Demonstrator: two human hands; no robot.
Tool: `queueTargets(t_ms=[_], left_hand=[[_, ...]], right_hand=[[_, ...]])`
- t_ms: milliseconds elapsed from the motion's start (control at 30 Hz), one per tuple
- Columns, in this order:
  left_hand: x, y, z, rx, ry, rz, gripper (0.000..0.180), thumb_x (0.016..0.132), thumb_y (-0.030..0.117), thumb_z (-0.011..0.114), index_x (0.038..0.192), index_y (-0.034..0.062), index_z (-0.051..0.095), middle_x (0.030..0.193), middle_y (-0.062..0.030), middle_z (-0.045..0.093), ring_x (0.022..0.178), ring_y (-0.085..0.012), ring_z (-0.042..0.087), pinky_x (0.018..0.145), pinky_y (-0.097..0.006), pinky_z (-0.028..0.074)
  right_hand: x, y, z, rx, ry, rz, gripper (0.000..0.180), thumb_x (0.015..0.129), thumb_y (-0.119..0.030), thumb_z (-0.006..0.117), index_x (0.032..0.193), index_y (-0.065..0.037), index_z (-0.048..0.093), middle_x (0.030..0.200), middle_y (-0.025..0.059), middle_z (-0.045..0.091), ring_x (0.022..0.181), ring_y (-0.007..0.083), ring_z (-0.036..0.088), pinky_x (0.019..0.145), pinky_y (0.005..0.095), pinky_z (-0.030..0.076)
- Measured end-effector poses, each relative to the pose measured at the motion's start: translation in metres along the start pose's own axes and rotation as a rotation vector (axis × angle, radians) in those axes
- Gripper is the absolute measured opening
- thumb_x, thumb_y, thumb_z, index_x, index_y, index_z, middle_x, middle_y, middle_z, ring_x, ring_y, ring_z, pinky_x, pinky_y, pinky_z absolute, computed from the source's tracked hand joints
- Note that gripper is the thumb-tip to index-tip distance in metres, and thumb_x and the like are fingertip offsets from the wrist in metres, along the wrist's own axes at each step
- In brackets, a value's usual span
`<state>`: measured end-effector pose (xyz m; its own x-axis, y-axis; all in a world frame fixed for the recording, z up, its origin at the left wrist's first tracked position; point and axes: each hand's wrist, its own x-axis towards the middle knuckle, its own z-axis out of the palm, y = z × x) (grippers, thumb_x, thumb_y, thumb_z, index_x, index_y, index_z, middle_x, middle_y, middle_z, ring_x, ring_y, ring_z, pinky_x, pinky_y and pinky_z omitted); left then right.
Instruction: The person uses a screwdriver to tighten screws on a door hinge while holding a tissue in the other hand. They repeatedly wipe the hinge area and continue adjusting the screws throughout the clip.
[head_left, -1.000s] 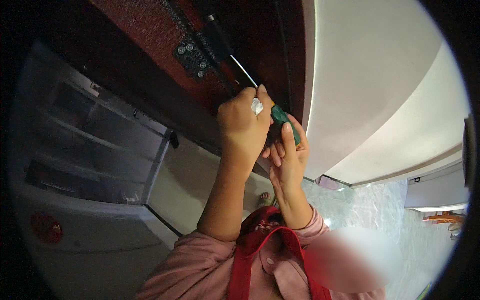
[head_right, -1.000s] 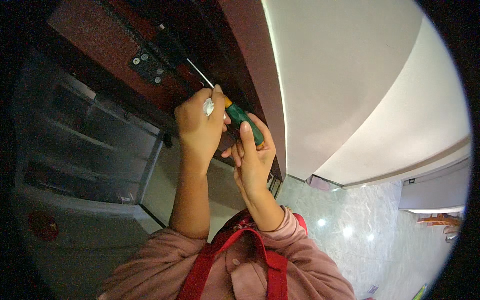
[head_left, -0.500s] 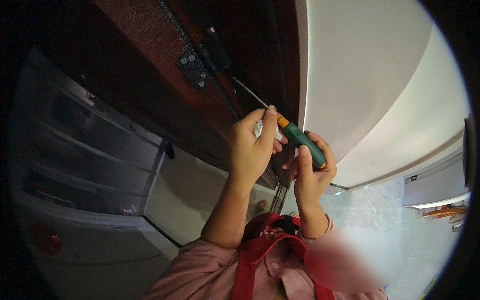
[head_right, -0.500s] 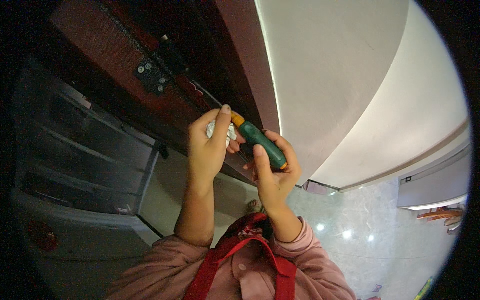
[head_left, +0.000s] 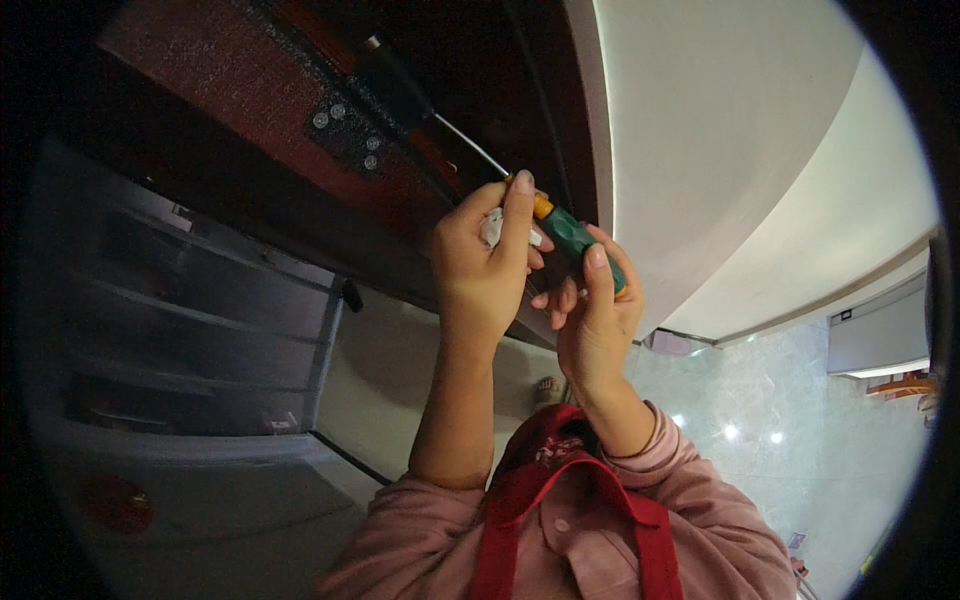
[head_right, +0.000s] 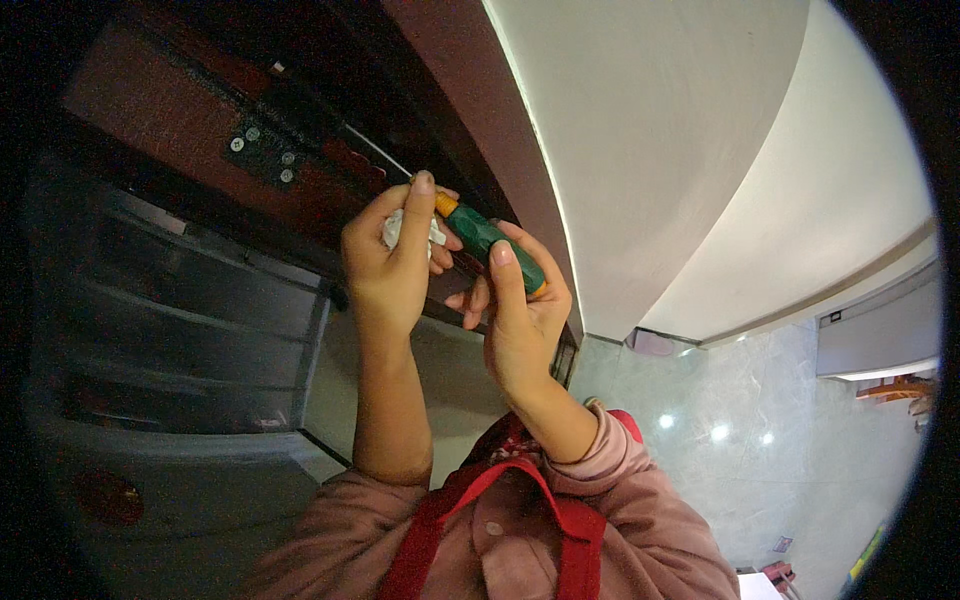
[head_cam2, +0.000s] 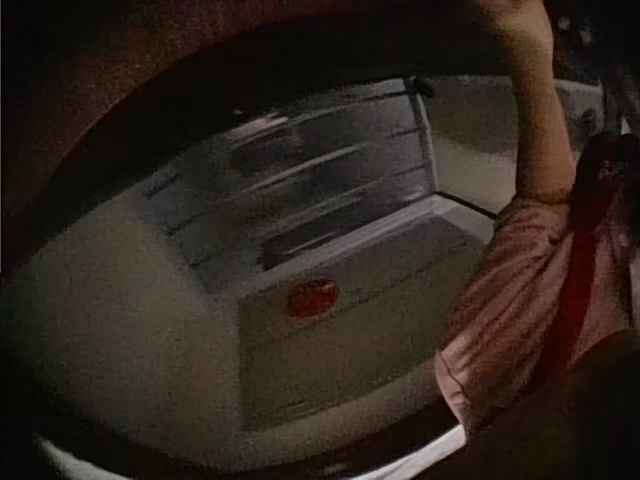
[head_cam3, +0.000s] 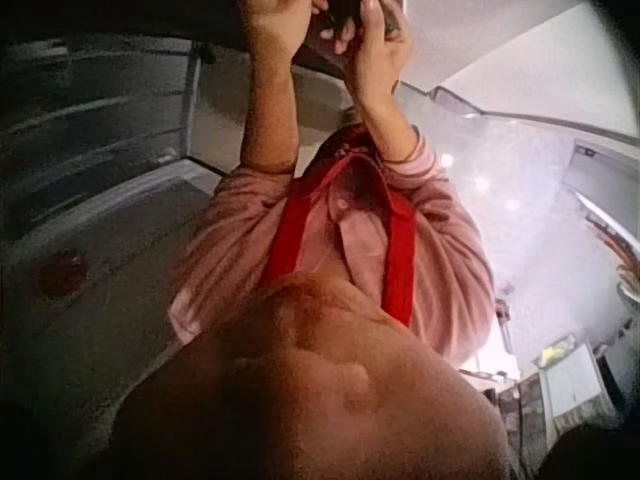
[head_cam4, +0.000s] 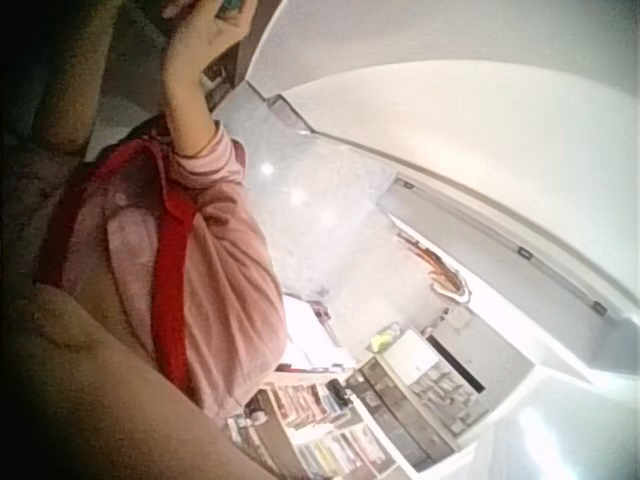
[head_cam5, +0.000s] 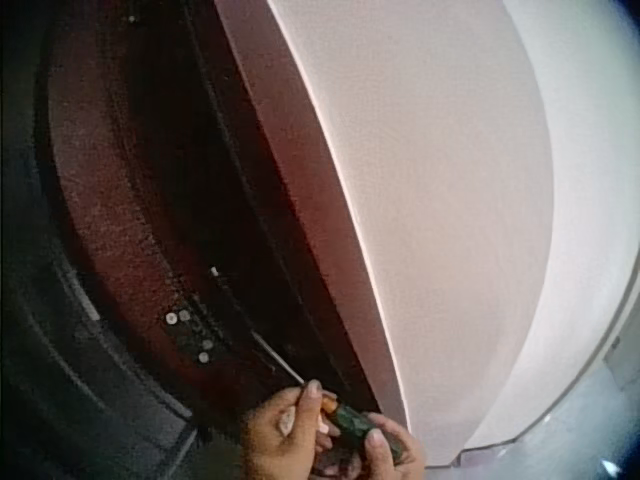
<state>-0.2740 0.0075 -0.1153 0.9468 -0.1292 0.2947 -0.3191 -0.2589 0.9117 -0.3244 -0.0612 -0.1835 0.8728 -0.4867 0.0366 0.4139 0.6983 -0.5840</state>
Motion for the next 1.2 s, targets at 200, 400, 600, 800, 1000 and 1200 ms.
queueTargets(t_ms=[200,400,600,800,1000,1200], left_hand=[[0.003,-0.009,0.000,0.286,0.101,0.173,0.032,0.095,0.028,0.055,0.080,0.0011,0.065,0.059,-0.0062,0.063,0.051,-0.0110,0.061,0.045,-0.024,0.046],[0.021,-0.020,-0.006,0.812,0.262,0.397,0.031,0.095,0.027,0.053,0.083,0.0017,0.066,0.060,-0.0084,0.064,0.054,-0.0182,0.066,0.050,-0.031,0.049],[0.024,-0.022,-0.002,0.903,0.355,0.320,0.029,0.095,0.024,0.052,0.083,0.0010,0.065,0.061,-0.0097,0.065,0.055,-0.0205,0.066,0.053,-0.032,0.051],[0.014,-0.004,-0.004,0.436,0.087,0.114,0.030,0.096,0.023,0.051,0.082,-0.0001,0.064,0.060,-0.0093,0.064,0.049,-0.0148,0.062,0.046,-0.027,0.048],[0.002,0.004,0.001,0.150,0.047,-0.004,0.029,0.096,0.018,0.050,0.079,-0.0024,0.062,0.060,-0.0090,0.064,0.047,-0.0120,0.061,0.044,-0.023,0.048],[0.000,-0.013,0.002,0.048,0.005,-0.132,0.031,0.097,0.022,0.048,0.084,-0.0021,0.064,0.062,-0.0080,0.064,0.049,-0.0104,0.059,0.044,-0.022,0.046]], right_hand=[[0.008,0.018,-0.005,0.245,-0.059,0.245,0.035,0.098,-0.029,0.051,0.118,-0.001,0.054,0.056,0.0002,0.046,0.042,0.0078,0.042,0.050,0.0271,0.051],[0.036,0.058,-0.001,0.909,-0.224,0.759,0.032,0.096,-0.035,0.053,0.103,-0.004,0.052,0.054,-0.0079,0.040,0.044,0.0003,0.038,0.051,0.0177,0.047],[0.053,0.068,0.006,1.041,-0.260,0.915,0.028,0.094,-0.034,0.057,0.096,-0.006,0.053,0.053,-0.0081,0.041,0.041,-0.0008,0.035,0.047,0.0164,0.043],[0.024,0.038,0.003,0.512,-0.052,0.489,0.030,0.093,-0.028,0.059,0.105,-0.001,0.055,0.054,-0.0027,0.042,0.039,0.0040,0.037,0.045,0.0243,0.050],[0.007,0.003,0.010,0.282,0.031,0.242,0.034,0.092,-0.021,0.061,0.113,0.006,0.055,0.051,-0.0001,0.044,0.036,0.0056,0.038,0.042,0.0270,0.051],[0.007,-0.007,-0.003,0.151,0.020,0.153,0.033,0.091,-0.018,0.063,0.110,0.008,0.056,0.052,0.0010,0.047,0.038,0.0056,0.041,0.043,0.0263,0.051]])
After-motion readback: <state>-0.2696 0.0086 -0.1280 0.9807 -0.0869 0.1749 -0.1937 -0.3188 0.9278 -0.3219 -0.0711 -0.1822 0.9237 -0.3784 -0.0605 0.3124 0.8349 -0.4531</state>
